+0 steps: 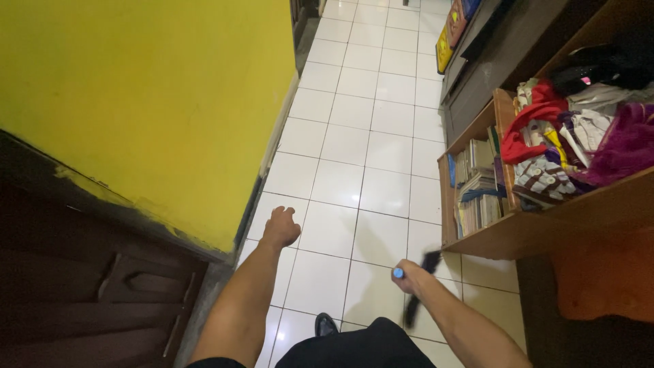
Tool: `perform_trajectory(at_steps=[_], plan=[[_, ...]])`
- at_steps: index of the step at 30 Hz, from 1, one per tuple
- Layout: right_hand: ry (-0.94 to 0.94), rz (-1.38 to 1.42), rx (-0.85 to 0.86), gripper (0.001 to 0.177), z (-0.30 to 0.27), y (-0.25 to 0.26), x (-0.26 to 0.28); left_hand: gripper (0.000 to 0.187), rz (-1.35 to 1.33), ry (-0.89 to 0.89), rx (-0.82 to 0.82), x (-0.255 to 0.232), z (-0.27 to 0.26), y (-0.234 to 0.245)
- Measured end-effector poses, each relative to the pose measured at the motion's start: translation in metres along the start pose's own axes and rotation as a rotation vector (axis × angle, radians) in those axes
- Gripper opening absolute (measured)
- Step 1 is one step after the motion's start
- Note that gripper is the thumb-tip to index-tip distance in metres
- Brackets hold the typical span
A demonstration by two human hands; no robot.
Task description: The person sweeps the tiled floor along the wall and hallway using a handheld broom.
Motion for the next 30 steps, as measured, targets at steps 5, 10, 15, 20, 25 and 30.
perform_trajectory(at_steps=[5, 10, 15, 20, 25, 30], plan=[[-0.229, -0.045, 0.232, 0.02, 0.005, -0.034, -0.027, 0.056, -0.018, 0.029, 0.033, -0.005, -0.003, -0.002], [-0.384, -0.084, 0.425, 0.029, -0.002, -0.04, -0.014, 0.055, 0.032, -0.014, 0.022, -0.013, 0.004, -0.01], [-0.449, 0.0, 0.356, 0.025, -0.004, -0.029, 0.012, 0.055, 0.023, -0.055, 0.014, -0.027, 0.008, -0.008], [-0.062, -0.082, 0.092, 0.013, 0.003, -0.005, 0.039, 0.054, 0.029, -0.074, 0.018, -0.039, 0.01, -0.009], [0.114, -0.123, 0.018, 0.009, 0.001, 0.016, 0.029, 0.055, 0.025, -0.083, 0.001, -0.034, 0.009, -0.013], [-0.044, 0.001, 0.071, 0.022, 0.008, 0.006, -0.007, 0.055, 0.014, -0.049, 0.002, -0.017, 0.009, -0.015]])
Point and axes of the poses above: each hand's wrist, its own z-axis towards the middle knuckle, its own y-axis out of the back of the hand, x = y × z, the point moved 6 cm from there along z, towards the middle knuckle, and after that the axes turned 7 degrees about z, right-handed, at the moved point
